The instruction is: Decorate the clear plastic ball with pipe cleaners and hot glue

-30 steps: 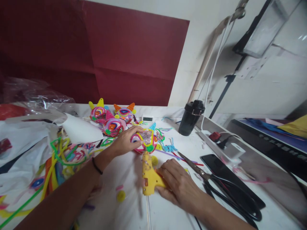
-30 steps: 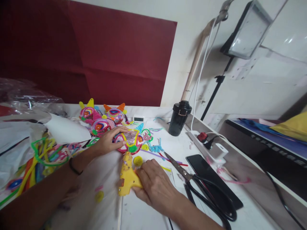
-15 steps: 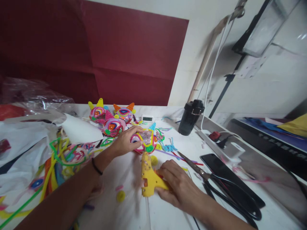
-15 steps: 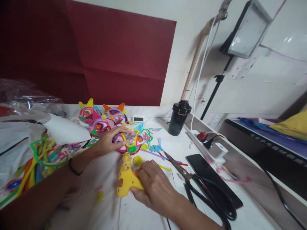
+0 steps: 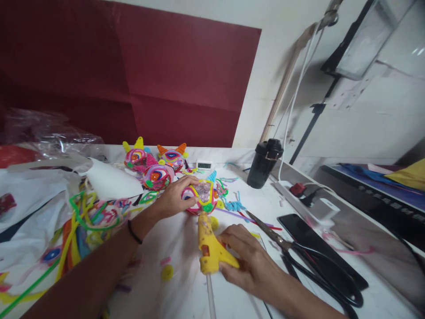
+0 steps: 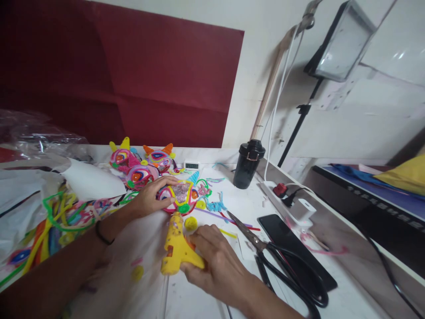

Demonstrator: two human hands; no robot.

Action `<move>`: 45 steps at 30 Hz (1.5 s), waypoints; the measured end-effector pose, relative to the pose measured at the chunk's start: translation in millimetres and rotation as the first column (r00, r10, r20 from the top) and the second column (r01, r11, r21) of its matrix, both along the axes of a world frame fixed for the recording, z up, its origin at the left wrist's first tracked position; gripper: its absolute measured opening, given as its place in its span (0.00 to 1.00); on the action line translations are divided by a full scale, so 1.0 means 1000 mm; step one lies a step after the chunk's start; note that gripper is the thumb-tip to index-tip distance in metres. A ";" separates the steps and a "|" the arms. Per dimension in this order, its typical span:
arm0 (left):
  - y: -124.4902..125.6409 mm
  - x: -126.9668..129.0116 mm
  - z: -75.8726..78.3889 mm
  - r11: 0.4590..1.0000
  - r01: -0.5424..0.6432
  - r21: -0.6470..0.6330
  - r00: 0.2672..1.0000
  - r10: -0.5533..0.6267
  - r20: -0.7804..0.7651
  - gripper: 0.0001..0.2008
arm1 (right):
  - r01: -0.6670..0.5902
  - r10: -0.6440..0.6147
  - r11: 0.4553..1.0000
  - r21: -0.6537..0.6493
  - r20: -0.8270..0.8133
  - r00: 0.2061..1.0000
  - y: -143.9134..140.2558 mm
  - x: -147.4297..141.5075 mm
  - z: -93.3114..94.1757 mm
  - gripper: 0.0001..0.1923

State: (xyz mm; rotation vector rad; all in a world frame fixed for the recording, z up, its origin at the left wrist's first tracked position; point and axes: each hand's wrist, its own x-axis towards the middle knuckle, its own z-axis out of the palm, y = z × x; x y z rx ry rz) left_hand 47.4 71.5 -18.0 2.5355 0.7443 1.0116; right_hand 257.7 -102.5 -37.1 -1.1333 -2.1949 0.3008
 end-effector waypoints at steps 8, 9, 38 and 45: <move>-0.002 0.001 0.002 1.000 -0.006 0.014 1.000 0.006 -0.001 0.16 | -0.032 0.022 0.988 0.150 0.070 0.997 0.003 0.005 -0.014 0.16; -0.003 0.002 0.002 1.000 -0.007 0.017 1.000 0.007 0.000 0.16 | -0.033 0.022 0.987 0.160 0.074 0.997 0.003 0.005 -0.014 0.16; -0.001 0.002 -0.001 1.000 -0.003 0.031 1.000 0.003 0.001 0.17 | -0.133 0.140 0.990 -0.054 0.185 0.973 -0.006 0.007 0.004 0.11; -0.002 0.003 0.000 0.999 0.006 0.043 1.000 -0.006 0.001 0.17 | 0.238 -0.236 0.971 -0.028 -0.273 0.932 0.035 -0.006 0.013 0.02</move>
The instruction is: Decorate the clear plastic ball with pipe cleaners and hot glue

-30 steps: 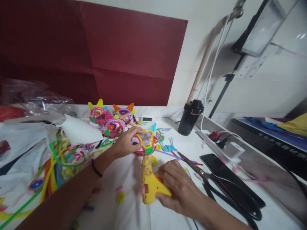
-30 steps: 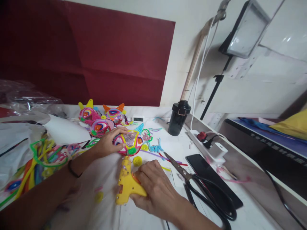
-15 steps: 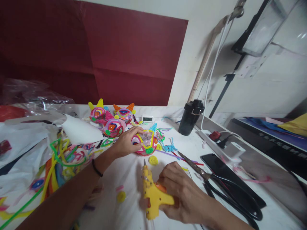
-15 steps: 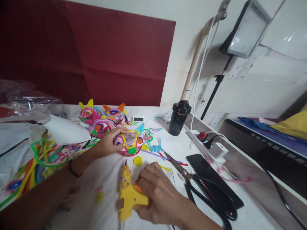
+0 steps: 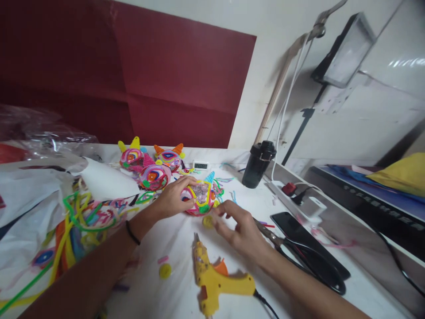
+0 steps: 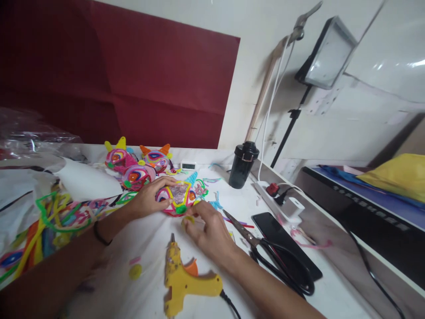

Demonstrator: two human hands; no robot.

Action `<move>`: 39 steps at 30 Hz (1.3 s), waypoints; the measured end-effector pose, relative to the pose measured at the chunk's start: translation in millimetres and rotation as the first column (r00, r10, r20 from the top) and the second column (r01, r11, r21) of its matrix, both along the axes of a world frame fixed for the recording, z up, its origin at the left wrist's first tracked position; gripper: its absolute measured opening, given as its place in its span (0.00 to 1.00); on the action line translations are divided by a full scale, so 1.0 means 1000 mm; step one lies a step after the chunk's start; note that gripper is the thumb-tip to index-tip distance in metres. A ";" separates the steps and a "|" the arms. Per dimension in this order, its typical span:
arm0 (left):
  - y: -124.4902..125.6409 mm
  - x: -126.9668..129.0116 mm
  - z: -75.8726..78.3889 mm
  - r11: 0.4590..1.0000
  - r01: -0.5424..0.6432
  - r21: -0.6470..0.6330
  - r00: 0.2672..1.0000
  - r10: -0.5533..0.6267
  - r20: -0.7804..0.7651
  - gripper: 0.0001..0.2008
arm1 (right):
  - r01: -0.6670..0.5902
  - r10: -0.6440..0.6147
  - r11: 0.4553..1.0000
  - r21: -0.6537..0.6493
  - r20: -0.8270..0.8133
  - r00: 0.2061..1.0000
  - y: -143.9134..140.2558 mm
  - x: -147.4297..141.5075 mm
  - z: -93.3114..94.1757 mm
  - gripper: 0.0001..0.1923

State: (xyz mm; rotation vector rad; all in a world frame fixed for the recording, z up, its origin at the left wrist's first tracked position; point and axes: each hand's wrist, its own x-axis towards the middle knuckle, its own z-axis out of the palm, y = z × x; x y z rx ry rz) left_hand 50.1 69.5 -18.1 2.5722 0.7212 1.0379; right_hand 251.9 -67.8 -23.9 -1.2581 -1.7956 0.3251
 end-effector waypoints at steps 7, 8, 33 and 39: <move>-0.002 0.001 0.001 1.000 0.019 0.013 1.000 -0.018 -0.010 0.18 | 0.143 -0.142 0.985 0.096 -0.017 0.990 0.040 -0.020 -0.005 0.01; -0.003 0.001 0.001 1.000 0.018 0.014 1.000 -0.018 -0.010 0.18 | 0.146 -0.146 0.985 0.097 -0.008 0.989 0.042 -0.021 -0.006 0.01; -0.004 0.003 0.000 0.999 0.004 0.032 1.000 -0.004 -0.012 0.19 | 0.284 -0.284 0.958 0.030 0.006 0.959 0.046 -0.030 -0.005 0.06; -0.004 0.003 -0.001 0.999 -0.009 0.036 1.000 0.010 -0.020 0.20 | 0.296 -0.296 0.955 0.012 0.006 0.955 0.046 -0.031 -0.005 0.07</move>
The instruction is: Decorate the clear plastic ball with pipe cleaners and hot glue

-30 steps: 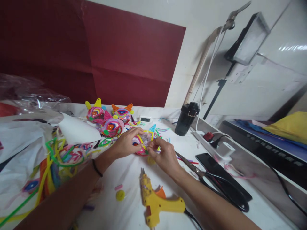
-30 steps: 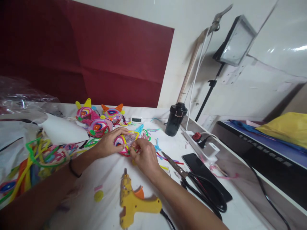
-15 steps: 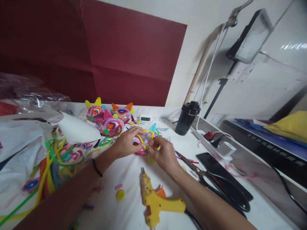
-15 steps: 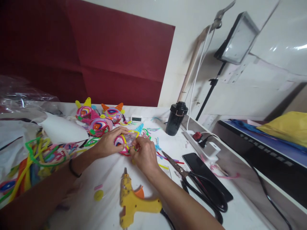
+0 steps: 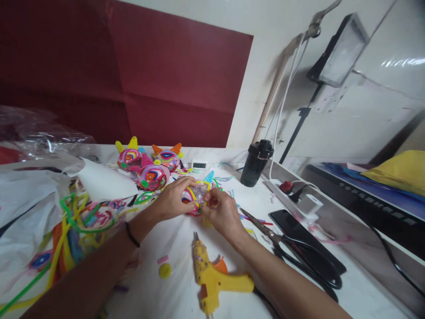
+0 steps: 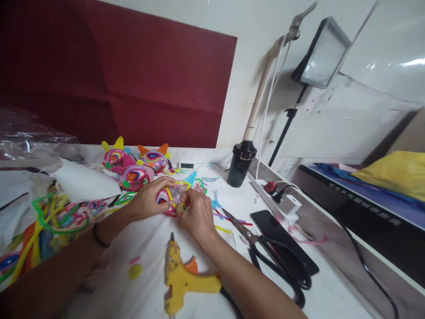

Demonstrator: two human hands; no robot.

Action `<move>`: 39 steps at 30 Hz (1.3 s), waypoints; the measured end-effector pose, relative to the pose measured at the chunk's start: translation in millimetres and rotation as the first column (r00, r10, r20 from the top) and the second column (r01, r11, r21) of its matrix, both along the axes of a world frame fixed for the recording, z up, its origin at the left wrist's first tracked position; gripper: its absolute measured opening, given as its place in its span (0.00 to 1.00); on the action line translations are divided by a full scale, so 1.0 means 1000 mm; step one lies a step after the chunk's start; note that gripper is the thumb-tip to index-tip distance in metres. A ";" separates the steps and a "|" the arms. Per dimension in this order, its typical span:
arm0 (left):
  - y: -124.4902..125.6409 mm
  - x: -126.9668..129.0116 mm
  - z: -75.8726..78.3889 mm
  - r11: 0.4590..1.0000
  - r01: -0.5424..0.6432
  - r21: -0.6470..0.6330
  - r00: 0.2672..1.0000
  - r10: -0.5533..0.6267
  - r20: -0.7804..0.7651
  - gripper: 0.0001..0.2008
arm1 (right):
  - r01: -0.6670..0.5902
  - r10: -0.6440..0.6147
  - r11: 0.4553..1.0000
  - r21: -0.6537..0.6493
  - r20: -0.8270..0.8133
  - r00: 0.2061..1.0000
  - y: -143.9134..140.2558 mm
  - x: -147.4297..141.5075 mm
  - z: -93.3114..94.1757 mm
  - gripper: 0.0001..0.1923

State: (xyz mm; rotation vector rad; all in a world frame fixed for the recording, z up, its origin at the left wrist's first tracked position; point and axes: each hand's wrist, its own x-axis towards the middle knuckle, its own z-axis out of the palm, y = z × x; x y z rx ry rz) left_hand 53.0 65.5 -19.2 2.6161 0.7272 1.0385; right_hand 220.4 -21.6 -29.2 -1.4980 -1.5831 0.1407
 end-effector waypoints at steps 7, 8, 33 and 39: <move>-0.002 0.001 0.002 1.000 -0.009 0.015 1.000 0.009 0.001 0.19 | -0.036 0.036 0.999 0.016 -0.022 0.999 0.000 0.001 -0.003 0.06; -0.003 0.002 0.002 1.000 -0.007 0.017 1.000 0.007 0.001 0.19 | -0.052 0.052 0.999 0.018 -0.027 0.998 -0.001 0.003 -0.002 0.05; 0.004 -0.002 0.001 1.000 0.017 0.024 1.000 -0.017 -0.022 0.19 | -0.203 0.192 0.977 -0.067 -0.144 0.971 0.013 0.034 0.007 0.04; 0.002 -0.002 0.003 0.999 0.023 0.027 0.999 -0.023 -0.027 0.19 | -0.216 0.187 0.971 -0.101 -0.237 0.953 0.017 0.035 0.000 0.05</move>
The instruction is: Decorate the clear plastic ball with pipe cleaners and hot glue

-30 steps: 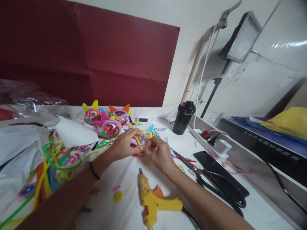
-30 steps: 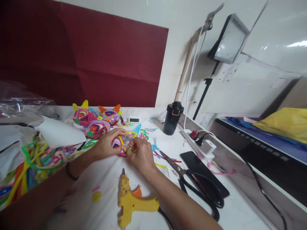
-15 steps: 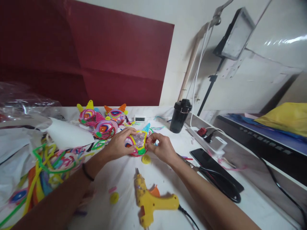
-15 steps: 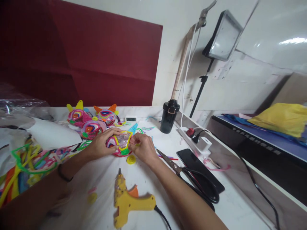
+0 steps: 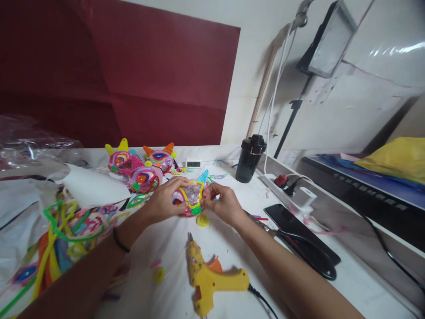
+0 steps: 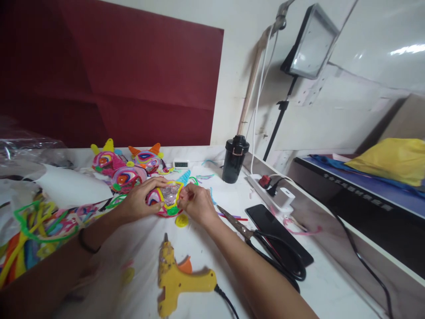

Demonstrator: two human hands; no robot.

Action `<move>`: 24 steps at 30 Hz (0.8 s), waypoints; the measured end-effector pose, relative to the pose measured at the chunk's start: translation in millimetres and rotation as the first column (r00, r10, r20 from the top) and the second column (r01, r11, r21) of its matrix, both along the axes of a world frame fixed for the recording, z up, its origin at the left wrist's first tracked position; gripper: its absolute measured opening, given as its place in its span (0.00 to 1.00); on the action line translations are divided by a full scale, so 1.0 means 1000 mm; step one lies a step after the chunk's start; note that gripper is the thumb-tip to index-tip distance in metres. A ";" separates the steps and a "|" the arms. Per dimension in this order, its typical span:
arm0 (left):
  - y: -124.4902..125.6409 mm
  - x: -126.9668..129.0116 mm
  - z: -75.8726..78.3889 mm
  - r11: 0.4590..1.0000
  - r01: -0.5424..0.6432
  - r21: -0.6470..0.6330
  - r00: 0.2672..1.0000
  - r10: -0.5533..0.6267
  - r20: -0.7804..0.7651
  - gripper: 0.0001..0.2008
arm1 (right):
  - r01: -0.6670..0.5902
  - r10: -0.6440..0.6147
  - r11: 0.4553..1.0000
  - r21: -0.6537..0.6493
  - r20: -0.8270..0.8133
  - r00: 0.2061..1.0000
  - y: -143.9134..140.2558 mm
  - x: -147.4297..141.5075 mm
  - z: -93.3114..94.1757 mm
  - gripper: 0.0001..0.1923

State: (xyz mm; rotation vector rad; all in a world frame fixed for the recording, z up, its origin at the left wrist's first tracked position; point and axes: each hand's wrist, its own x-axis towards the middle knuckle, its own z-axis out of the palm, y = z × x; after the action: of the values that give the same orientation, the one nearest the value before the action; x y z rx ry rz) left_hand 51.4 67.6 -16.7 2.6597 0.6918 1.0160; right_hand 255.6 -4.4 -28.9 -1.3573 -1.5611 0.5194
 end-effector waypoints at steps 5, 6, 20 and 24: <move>0.000 0.000 0.000 1.000 -0.001 0.006 1.000 0.001 -0.001 0.19 | 0.018 -0.018 0.999 -0.027 -0.026 0.999 0.005 0.000 -0.006 0.08; 0.000 -0.001 0.000 1.000 -0.002 0.009 1.000 0.002 0.000 0.19 | 0.021 -0.021 0.999 -0.031 -0.022 1.000 0.005 0.000 -0.007 0.09; 0.001 -0.002 -0.001 1.000 -0.015 0.025 1.000 0.015 0.001 0.20 | -0.002 -0.034 0.994 0.112 0.318 0.948 0.001 0.004 -0.001 0.25; 0.000 -0.002 -0.001 1.000 -0.012 0.014 1.000 0.012 -0.003 0.21 | -0.026 -0.009 0.995 0.093 0.361 0.933 0.002 0.005 -0.002 0.23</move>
State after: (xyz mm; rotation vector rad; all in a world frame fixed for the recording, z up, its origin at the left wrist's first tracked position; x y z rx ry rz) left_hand 49.2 67.4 -17.4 2.6733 0.7050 1.0238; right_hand 260.8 -2.4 -31.0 -1.4280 -1.8632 0.1996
